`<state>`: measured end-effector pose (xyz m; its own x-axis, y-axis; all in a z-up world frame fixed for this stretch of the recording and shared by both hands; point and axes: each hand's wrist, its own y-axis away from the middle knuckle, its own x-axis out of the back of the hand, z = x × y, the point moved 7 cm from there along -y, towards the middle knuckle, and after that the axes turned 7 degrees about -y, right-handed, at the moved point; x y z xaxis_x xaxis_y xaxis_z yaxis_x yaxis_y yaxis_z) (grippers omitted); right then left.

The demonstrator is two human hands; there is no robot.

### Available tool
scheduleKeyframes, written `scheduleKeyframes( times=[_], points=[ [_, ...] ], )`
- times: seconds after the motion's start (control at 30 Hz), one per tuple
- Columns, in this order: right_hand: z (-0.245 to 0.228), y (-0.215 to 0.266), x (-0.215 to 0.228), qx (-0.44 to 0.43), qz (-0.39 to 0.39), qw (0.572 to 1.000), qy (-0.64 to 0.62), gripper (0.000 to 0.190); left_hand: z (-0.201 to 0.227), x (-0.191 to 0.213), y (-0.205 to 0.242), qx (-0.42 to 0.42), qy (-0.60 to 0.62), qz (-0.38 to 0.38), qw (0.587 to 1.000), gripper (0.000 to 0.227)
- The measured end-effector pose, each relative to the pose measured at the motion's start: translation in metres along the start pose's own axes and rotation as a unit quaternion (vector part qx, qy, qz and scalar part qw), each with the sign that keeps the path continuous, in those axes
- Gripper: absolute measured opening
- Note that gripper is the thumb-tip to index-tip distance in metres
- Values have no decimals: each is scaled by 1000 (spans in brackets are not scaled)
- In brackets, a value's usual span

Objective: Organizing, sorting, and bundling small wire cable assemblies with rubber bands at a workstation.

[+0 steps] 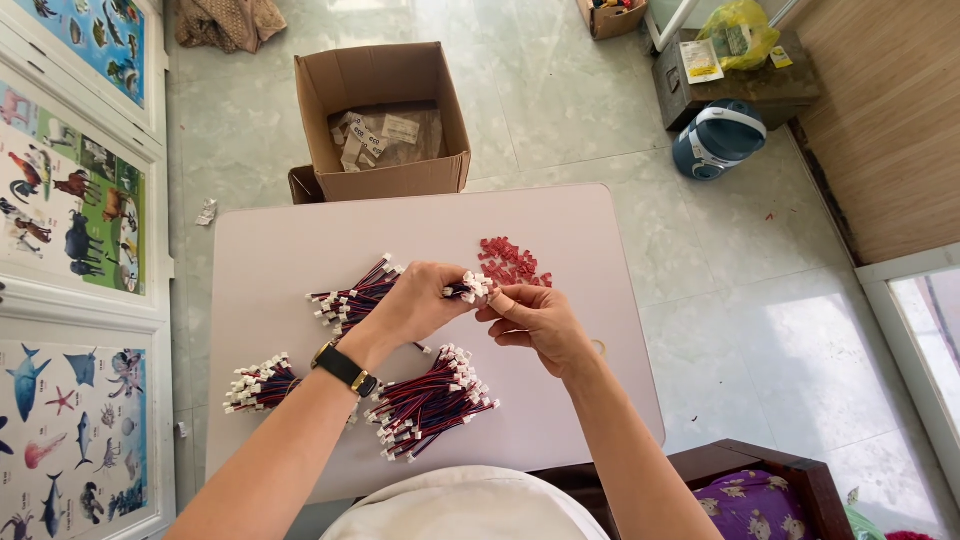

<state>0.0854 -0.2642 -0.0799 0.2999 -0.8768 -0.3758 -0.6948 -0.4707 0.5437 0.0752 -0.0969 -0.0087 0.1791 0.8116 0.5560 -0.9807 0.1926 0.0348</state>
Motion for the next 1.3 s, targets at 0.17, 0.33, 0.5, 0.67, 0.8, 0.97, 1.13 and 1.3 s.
scheduleKeyframes(
  times=[0.17, 0.33, 0.5, 0.67, 0.8, 0.97, 1.13, 1.3],
  points=[
    [0, 4, -4, 11, 7, 1000, -22, 23, 3, -1, 8, -1, 29, 40, 999, 17],
    [7, 4, -6, 7, 28, 997, -78, 16, 6, 0, 12, -5, 27, 70, 997, 16],
    [11, 2, -9, 5, 28, 985, -168, 14, 14, 7, 14, -28, 19, 98, 995, 13],
    [25, -10, 0, -2, 24, 987, -158, 14, -2, 2, 13, -38, -34, 41, 998, 21],
    [-5, 16, -23, 1, 23, 997, -73, 18, -3, 24, 21, 40, -39, 9, 998, 27],
    [6, 8, 29, 26, 108, 987, -114, 20, -78, 20, 44, 132, -359, -123, 916, 19],
    [13, 12, 51, 45, 190, 970, -144, 21, -130, -13, 71, 125, -487, -145, 852, 17],
    [23, 9, 37, 56, 135, 984, -106, 21, -59, 12, 62, 35, -357, -42, 932, 30]
  ],
)
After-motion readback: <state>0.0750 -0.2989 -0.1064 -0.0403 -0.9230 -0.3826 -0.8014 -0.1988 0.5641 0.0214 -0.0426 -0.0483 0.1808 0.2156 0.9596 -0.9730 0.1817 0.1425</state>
